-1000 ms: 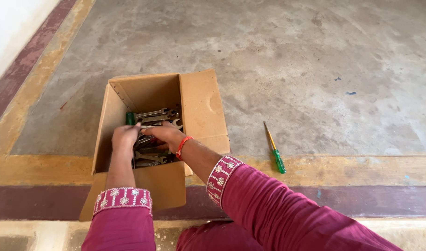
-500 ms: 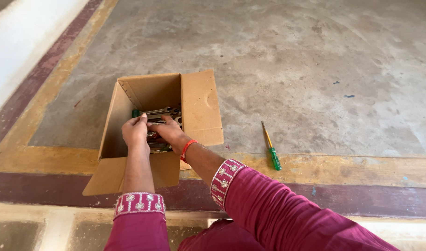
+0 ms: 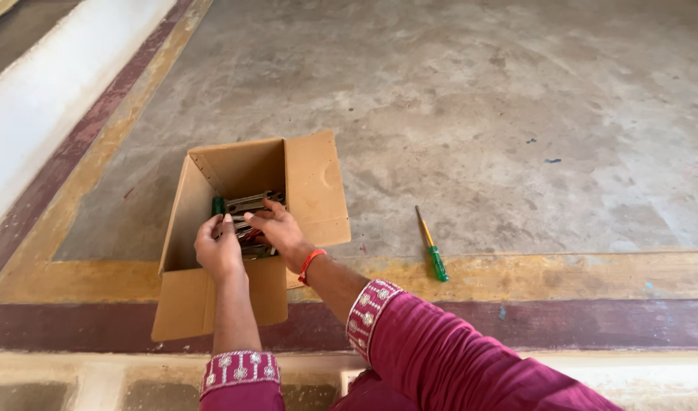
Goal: The person sits on the floor and places various hand tools, including wrenches and screwdrivers, into a cardboard box. They arrange the tools inside the box and then close the flaps.
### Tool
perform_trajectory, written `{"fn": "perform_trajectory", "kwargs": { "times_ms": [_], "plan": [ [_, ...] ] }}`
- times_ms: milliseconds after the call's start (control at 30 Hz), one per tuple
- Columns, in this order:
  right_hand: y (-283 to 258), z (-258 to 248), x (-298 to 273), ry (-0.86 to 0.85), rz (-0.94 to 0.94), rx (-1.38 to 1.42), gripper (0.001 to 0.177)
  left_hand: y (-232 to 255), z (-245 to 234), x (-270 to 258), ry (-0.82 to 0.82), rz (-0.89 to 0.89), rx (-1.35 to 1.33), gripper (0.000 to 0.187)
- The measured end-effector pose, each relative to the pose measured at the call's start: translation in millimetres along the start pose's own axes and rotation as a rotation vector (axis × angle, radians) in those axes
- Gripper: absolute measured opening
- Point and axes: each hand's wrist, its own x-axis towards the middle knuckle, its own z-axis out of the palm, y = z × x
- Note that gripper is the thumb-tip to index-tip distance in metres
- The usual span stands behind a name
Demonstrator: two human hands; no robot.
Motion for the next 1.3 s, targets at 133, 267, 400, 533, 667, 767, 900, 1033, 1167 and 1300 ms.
{"fn": "perform_trajectory", "kwargs": {
  "times_ms": [133, 267, 400, 533, 667, 767, 900, 1033, 1167, 1300],
  "plan": [
    [-4.9, -7.2, -13.3, -0.011, -0.078, -0.011, 0.086, -3.4, -4.1, -4.9, -0.073, 0.012, -0.146, 0.029],
    [-13.4, -12.3, -25.0, -0.008, -0.076, 0.034, 0.087, 5.3, -4.2, -11.6, -0.113, -0.016, -0.256, 0.033],
    [-15.1, -13.7, -37.8, 0.001, -0.080, 0.061, 0.086, 20.1, -0.3, -24.5, -0.162, -0.026, -0.375, 0.034],
    [-15.9, -19.4, -52.0, 0.022, -0.090, 0.204, 0.080, 37.3, 8.6, -50.2, -0.164, -0.159, -0.552, 0.032],
    [-30.4, -32.1, -68.1, 0.073, -0.121, 0.277, 0.073, 62.1, 21.2, -82.5, -0.148, -0.195, -0.572, 0.030],
    [-42.6, -54.0, -77.8, 0.105, -0.161, 0.296, 0.069, 75.3, 33.7, -103.9, -0.156, -0.226, -0.563, 0.027],
    [-60.1, -94.8, -86.4, 0.146, -0.144, 0.331, 0.066, 82.7, 55.2, -135.4, -0.198, -0.195, -0.532, 0.027],
    [-66.1, -133.4, -97.3, 0.192, -0.142, 0.350, 0.066, 82.8, 76.1, -163.0, -0.222, -0.208, -0.509, 0.030],
    [-64.9, -165.9, -111.8, 0.236, -0.074, 0.323, 0.066, 86.3, 92.4, -187.3, -0.246, -0.180, -0.452, 0.035],
    [-61.2, -196.6, -126.6, 0.246, -0.039, 0.291, 0.067, 90.2, 106.0, -212.7, -0.245, -0.218, -0.333, 0.039]
  ]
}}
